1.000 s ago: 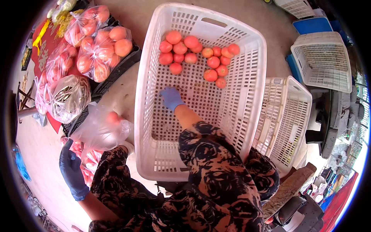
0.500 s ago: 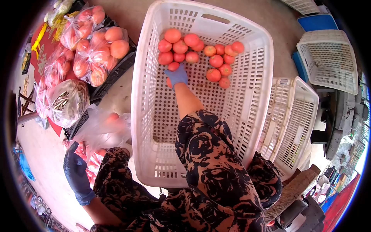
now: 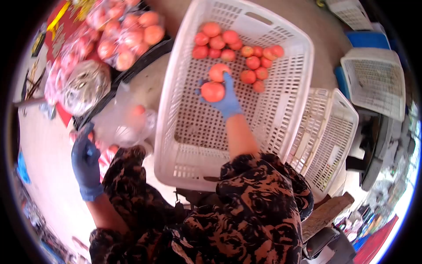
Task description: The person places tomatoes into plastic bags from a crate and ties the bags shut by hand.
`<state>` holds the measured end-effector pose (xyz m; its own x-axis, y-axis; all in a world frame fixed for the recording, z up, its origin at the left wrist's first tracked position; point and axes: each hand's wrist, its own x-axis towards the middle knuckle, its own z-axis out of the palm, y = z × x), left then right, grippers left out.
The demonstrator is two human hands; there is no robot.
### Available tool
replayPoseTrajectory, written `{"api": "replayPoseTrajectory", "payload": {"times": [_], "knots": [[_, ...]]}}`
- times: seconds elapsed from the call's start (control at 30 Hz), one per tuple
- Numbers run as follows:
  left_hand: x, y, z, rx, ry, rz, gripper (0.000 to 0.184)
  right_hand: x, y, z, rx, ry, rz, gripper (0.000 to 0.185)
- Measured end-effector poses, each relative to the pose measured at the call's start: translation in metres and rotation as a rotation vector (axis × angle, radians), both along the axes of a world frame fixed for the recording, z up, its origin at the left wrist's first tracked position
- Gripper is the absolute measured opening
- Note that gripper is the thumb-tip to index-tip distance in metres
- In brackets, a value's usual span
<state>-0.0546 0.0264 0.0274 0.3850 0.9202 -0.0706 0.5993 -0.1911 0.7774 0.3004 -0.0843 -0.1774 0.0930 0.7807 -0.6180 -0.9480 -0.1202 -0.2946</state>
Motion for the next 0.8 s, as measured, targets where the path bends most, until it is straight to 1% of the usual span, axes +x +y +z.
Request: {"api": "replayPoseTrajectory", "payload": {"times": [0.03,0.07,0.1,0.13,0.17,0.2,0.27,0.33,0.4,0.43,0.47,0.5,0.53,0.6,0.63,0.67,0.7,0.73,0.77,0.8], "knots": [[0.003,-0.001,0.009,-0.208,-0.2,0.1,0.038,0.001,-0.007,0.01,0.097,0.079,0.077,0.067],[0.006,-0.002,0.017,-0.402,-0.408,0.208,0.039,-0.011,-0.004,0.049,0.106,-0.073,0.134,0.068],[0.003,-0.004,0.018,-0.472,-0.53,0.254,0.042,-0.02,-0.003,0.079,0.253,-0.062,0.237,0.068],[0.001,-0.003,0.019,-0.533,-0.67,0.282,0.047,-0.038,0.004,0.106,0.304,-0.113,0.389,0.066],[-0.002,-0.003,0.027,-0.647,-0.82,0.284,0.047,-0.058,0.008,0.132,0.352,-0.173,0.531,0.064],[-0.005,-0.003,0.032,-0.723,-0.879,0.248,0.049,-0.076,0.012,0.151,0.393,-0.239,0.665,0.062],[-0.011,-0.007,0.036,-0.766,-0.86,0.223,0.052,-0.128,0.031,0.174,0.316,-0.285,0.954,0.064],[-0.027,-0.012,0.028,-0.81,-0.803,0.085,0.052,-0.182,0.058,0.149,0.257,-0.194,1.104,0.05],[-0.035,-0.014,0.03,-0.868,-0.708,-0.032,0.053,-0.212,0.09,0.142,0.144,-0.03,1.149,0.035],[-0.036,-0.017,0.036,-0.904,-0.647,-0.083,0.053,-0.225,0.103,0.131,0.108,-0.028,1.141,0.035],[-0.035,-0.021,0.041,-0.938,-0.586,-0.14,0.054,-0.24,0.11,0.115,0.098,-0.093,1.117,0.034],[-0.032,-0.023,0.043,-0.988,-0.457,-0.121,0.043,-0.255,0.118,0.098,0.098,-0.198,1.085,0.034],[-0.025,-0.028,0.047,-0.997,-0.441,-0.174,0.046,-0.268,0.122,0.08,0.098,-0.321,1.041,0.034],[-0.018,-0.033,0.049,-1.039,-0.404,-0.213,0.048,-0.291,0.126,0.052,0.11,-0.677,0.947,0.033],[-0.019,-0.031,0.05,-1.04,-0.438,-0.214,0.047,-0.297,0.129,0.042,0.115,-0.889,0.895,0.033],[-0.022,-0.029,0.048,-0.985,-0.462,-0.167,0.046,-0.301,0.132,0.034,0.148,-1.102,0.846,0.033],[-0.027,-0.026,0.045,-0.932,-0.487,-0.121,0.045,-0.301,0.134,0.029,0.192,-1.281,0.814,0.033],[-0.03,-0.023,0.041,-0.88,-0.511,-0.074,0.044,-0.297,0.137,0.035,0.236,-1.414,0.756,0.034],[-0.032,-0.018,0.039,-0.836,-0.543,-0.009,0.043,-0.284,0.149,0.041,0.258,-1.836,1.432,0.033],[-0.034,-0.015,0.038,-0.791,-0.571,0.059,0.042,-0.289,0.128,0.022,0.078,-1.202,1.124,0.033]]}}
